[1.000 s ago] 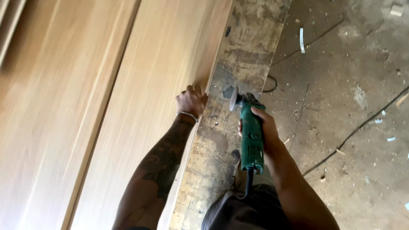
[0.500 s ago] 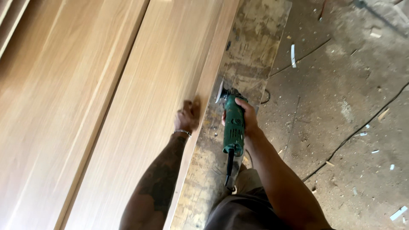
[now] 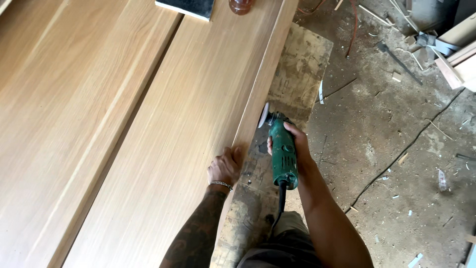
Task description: The person sands the edges of a wooden frame using a handheld power sander, moving it along the inner and outer perimeters of the wood.
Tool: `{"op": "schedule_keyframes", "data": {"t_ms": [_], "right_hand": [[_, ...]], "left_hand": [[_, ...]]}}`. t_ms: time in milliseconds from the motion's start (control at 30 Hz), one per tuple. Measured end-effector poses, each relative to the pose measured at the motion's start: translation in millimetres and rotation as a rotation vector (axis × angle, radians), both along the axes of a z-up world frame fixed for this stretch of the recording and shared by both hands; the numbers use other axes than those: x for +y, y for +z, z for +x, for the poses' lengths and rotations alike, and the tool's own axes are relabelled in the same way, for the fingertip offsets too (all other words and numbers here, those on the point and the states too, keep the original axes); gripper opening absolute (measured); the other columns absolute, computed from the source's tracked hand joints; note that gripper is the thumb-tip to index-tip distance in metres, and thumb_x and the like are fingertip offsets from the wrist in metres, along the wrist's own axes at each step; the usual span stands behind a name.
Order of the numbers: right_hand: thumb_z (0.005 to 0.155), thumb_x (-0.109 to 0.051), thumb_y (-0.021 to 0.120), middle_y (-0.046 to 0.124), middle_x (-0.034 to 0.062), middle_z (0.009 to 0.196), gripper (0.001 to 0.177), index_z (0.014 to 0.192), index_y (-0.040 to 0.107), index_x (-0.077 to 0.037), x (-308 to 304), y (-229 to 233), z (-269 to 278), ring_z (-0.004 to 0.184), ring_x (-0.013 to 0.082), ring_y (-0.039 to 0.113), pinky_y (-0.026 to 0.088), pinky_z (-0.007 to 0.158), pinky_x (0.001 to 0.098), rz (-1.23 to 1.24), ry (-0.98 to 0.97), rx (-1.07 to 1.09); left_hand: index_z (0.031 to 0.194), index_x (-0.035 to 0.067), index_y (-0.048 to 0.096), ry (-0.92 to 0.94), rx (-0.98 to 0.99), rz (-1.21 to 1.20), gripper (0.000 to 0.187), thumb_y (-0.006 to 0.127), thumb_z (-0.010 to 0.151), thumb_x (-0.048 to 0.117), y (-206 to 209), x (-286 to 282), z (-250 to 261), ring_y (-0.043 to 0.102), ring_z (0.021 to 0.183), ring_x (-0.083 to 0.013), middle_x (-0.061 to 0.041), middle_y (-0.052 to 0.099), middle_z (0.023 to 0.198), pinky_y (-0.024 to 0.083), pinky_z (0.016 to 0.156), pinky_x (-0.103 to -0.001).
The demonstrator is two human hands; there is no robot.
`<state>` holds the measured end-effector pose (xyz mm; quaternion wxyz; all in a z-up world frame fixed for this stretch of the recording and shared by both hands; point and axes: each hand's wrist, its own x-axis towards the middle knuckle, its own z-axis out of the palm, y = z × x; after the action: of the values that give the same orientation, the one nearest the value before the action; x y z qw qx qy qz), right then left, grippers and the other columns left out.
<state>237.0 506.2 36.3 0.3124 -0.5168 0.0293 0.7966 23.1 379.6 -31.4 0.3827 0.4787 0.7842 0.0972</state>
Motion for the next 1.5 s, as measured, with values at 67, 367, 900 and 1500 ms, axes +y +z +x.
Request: {"op": "schedule_keyframes", "data": {"t_ms": [67,367,900,1500], "right_hand": [[0.092,-0.037,0.092,0.063,0.0264,0.122,0.082,0.15,0.047,0.002,3,5,-8,0.096,0.0379,0.076,0.069,0.083,0.0513,-0.029,-0.034,-0.001],[0.089,-0.034,0.096,0.064,0.0277,0.122,0.079,0.141,0.05,0.004,5,-9,-3,0.101,0.0403,0.076,0.068,0.093,0.0574,-0.058,-0.148,0.026],[0.087,-0.028,0.093,0.06,0.0249,0.116,0.068,0.131,0.05,0.0,38,17,-18,0.1,0.037,0.075,0.068,0.093,0.053,-0.019,-0.17,-0.057],[0.09,-0.031,0.09,0.07,0.0308,0.095,0.058,0.118,0.061,0.009,148,1,-2,0.082,0.0445,0.08,0.072,0.076,0.0569,0.111,-0.058,-0.015]], "left_hand": [[0.114,0.017,0.062,0.003,-0.011,0.0,0.071,0.024,0.114,0.077,5,1,-4,0.082,0.108,-0.0552,-0.029,0.082,0.101,0.065,0.096,-0.069],[0.114,0.016,0.061,-0.01,-0.01,-0.001,0.07,0.024,0.116,0.075,-5,-5,-1,0.081,0.106,-0.0576,-0.03,0.081,0.099,0.064,0.096,-0.07],[0.111,0.018,0.061,0.012,0.012,-0.061,0.067,0.026,0.116,0.075,-9,-8,-2,0.082,0.105,-0.0554,-0.029,0.081,0.096,0.064,0.096,-0.069],[0.109,0.02,0.062,0.017,0.021,-0.073,0.066,0.032,0.112,0.08,-14,-13,-4,0.082,0.101,-0.0551,-0.027,0.081,0.092,0.065,0.095,-0.069]]}}
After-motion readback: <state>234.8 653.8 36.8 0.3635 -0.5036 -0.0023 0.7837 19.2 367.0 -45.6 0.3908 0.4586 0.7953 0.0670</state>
